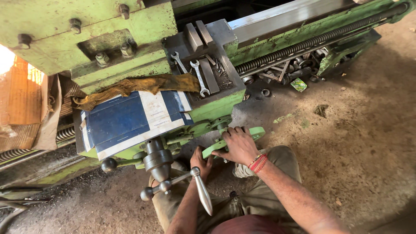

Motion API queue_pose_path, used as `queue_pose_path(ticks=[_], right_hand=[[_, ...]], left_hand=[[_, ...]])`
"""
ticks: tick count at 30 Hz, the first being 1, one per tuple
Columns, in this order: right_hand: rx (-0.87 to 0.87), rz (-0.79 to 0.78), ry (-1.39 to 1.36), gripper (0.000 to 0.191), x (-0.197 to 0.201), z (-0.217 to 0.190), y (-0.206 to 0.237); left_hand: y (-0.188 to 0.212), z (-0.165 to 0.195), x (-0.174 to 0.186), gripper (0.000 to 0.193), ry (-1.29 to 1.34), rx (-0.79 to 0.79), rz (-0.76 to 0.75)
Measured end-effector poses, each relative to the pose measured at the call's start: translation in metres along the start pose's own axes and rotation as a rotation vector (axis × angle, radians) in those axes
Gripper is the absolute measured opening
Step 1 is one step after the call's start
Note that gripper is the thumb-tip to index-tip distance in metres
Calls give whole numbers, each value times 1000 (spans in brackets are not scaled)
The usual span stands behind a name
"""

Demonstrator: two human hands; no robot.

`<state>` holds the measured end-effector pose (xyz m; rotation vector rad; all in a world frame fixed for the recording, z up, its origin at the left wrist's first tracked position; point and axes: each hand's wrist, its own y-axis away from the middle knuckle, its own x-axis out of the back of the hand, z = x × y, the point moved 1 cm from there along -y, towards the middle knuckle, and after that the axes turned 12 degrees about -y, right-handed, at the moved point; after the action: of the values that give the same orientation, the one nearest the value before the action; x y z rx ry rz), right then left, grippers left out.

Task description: The person sits on the floor and operates a lathe by turning a green handwheel with both hands. The person repeatedly adjusts the wheel to control the machine's movement.

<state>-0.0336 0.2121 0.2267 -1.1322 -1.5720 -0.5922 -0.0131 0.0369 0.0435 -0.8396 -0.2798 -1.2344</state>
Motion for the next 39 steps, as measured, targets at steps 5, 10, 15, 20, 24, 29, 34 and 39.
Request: queue_pose_path(ticks=[5, 10, 15, 20, 24, 29, 34, 39], right_hand=[[-7, -17, 22, 75, -3, 0, -2], [-1, -95, 81, 77, -8, 4, -6], [4, -126, 80, 66, -11, 10, -5], [20, -106, 100, 63, -13, 12, -3], [40, -78, 92, 63, -14, 13, -6], [37, -61, 53, 66, -17, 16, 0], [71, -63, 5, 72, -16, 22, -1], [143, 104, -204, 53, -1, 19, 15]], left_hand=[[-5, 18, 22, 47, -48, -30, -139], [-4, 54, 40, 77, -56, -98, -225], [-9, 87, 54, 104, -39, -102, -207], [-17, 108, 52, 106, -161, -11, -212], [-25, 118, 41, 100, -312, 35, -242], [-19, 112, 29, 89, -365, 15, -253], [-16, 89, 20, 73, -442, -129, -288], [-13, 81, 16, 102, -336, 20, -322]])
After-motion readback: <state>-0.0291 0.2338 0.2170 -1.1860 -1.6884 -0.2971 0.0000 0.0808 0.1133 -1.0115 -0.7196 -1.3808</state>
